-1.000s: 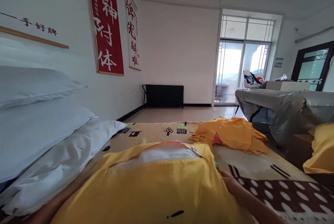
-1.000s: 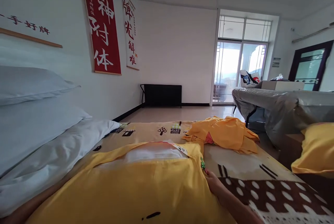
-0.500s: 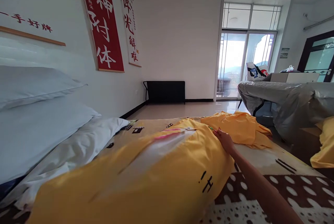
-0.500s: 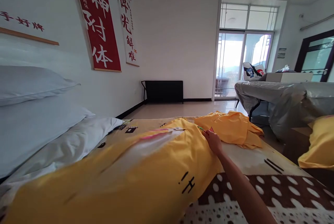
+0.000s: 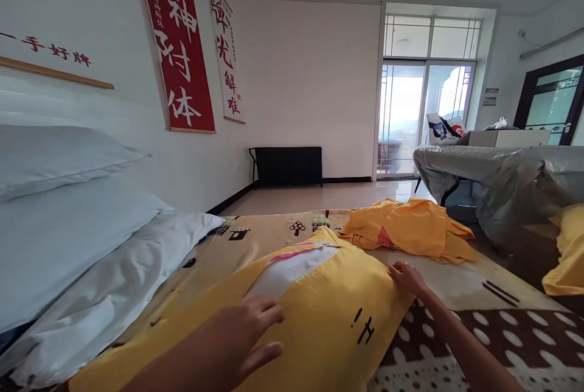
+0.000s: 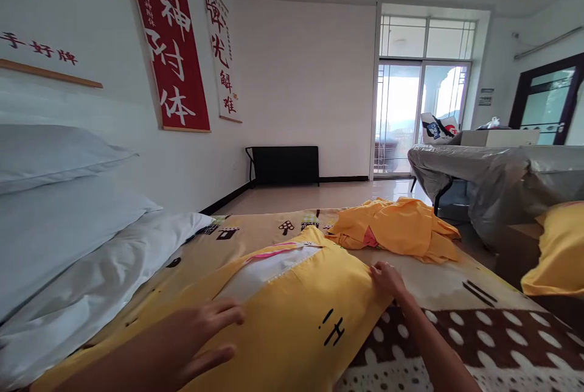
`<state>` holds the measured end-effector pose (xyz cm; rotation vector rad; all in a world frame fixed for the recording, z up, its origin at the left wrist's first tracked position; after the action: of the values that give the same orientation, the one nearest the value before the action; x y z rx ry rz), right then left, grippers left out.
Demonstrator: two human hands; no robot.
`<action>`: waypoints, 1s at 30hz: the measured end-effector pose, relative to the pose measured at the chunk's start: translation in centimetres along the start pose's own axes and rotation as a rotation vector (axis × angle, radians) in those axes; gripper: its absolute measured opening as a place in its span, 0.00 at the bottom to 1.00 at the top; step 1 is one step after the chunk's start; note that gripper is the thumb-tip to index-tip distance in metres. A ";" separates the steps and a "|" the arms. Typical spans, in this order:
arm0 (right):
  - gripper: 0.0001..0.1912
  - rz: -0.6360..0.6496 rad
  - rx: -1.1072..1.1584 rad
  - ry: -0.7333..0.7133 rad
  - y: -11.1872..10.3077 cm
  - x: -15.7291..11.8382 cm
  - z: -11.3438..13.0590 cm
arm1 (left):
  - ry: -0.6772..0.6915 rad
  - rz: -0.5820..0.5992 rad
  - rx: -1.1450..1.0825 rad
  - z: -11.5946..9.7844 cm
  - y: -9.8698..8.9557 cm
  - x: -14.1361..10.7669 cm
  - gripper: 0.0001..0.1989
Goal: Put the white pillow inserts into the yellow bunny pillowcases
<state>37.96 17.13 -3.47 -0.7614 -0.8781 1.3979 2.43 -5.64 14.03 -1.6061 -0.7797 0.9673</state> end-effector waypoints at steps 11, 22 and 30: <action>0.25 0.116 -0.067 -0.102 5.6 -2.4 1.4 | 0.070 -0.098 0.224 -8.0 4.7 20.8 0.18; 0.24 0.027 -0.132 0.107 2.4 -2.5 -2.8 | -0.163 -0.358 0.051 -1.0 2.1 17.1 0.16; 0.21 -0.104 0.051 -0.113 -3.4 -4.0 5.6 | 0.000 -0.204 -0.491 -0.1 1.6 14.4 0.24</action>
<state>34.90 12.65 1.98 -0.5940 -0.9527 1.3759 9.14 6.38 9.62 -1.8925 -1.2234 0.6577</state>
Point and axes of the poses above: each hand's wrist, its own x-axis towards the middle knuckle, its own y-axis out of the palm, z = x × y, the point moved 10 cm from there along x, towards the middle knuckle, and after that the axes turned 10 degrees about z, right-handed, at the moved point
